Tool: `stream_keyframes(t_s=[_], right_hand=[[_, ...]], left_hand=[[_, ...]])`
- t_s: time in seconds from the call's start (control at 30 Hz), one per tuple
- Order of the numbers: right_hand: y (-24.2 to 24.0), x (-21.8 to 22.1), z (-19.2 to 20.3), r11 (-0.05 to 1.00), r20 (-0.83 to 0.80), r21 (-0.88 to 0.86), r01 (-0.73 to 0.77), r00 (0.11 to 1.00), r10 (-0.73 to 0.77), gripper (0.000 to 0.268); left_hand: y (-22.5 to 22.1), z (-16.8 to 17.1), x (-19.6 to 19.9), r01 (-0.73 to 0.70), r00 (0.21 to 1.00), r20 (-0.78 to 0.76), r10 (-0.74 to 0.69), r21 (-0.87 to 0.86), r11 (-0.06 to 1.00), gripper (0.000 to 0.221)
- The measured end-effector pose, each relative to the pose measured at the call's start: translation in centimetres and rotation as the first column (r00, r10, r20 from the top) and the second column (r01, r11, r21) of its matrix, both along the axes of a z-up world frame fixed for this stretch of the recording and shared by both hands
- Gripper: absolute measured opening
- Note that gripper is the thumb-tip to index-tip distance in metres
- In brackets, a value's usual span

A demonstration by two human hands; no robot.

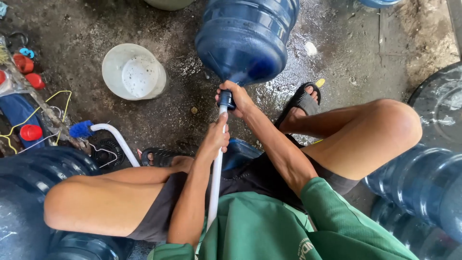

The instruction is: Scrubbing the exterior of a large water jug by hand, pouring water from a cup, and rinsing the jug inside and out using a water hose.

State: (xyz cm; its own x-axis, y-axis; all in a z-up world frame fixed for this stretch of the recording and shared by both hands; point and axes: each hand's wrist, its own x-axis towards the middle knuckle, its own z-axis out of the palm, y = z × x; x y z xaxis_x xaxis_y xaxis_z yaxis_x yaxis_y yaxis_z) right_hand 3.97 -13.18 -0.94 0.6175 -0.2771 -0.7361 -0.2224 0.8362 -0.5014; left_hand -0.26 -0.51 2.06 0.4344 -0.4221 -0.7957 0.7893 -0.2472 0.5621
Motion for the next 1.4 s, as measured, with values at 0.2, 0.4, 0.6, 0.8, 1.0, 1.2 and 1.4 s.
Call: stream_keyframes(t_s=[0.2,0.4,0.6,0.8,1.0,1.2,1.4], right_hand=[[0.1,-0.2,-0.9,0.998,-0.021,-0.055,-0.027,0.999,0.026,0.029],[0.0,-0.1,-0.5,0.999,0.009,-0.041,-0.003,1.000,0.004,0.028],[-0.3,-0.6,0.5,0.996,0.006,-0.068,-0.050,0.999,0.051,0.027],[0.1,-0.8,1.0,0.996,0.016,-0.077,-0.036,0.999,0.037,0.024],[0.4,-0.5,0.3,0.993,0.018,-0.095,-0.069,0.997,0.071,0.024],[0.4,-1.0,-0.3,0.995,0.011,-0.096,-0.040,0.999,0.042,0.024],[0.5,-0.8,-1.1,0.985,-0.024,-0.133,-0.112,0.994,0.109,0.029]], left_hand=[[1.0,-2.6,1.1,-0.219,0.800,-0.584,-0.138,-0.499,0.839,0.050],[-0.3,-3.2,2.1,0.048,0.989,-0.132,-0.069,-0.154,0.987,0.045],[-0.3,-4.6,1.4,-0.232,0.794,-0.583,-0.174,-0.555,0.799,0.047],[-0.4,3.2,1.9,0.137,0.990,0.036,-0.137,-0.017,0.990,0.029],[0.4,-7.9,1.5,-0.264,0.762,-0.576,-0.296,-0.694,0.670,0.031],[-0.8,-1.5,2.5,0.120,0.991,-0.040,-0.130,-0.190,0.974,0.026],[0.1,-7.3,2.3,-0.247,0.793,-0.547,-0.268,-0.690,0.680,0.034]])
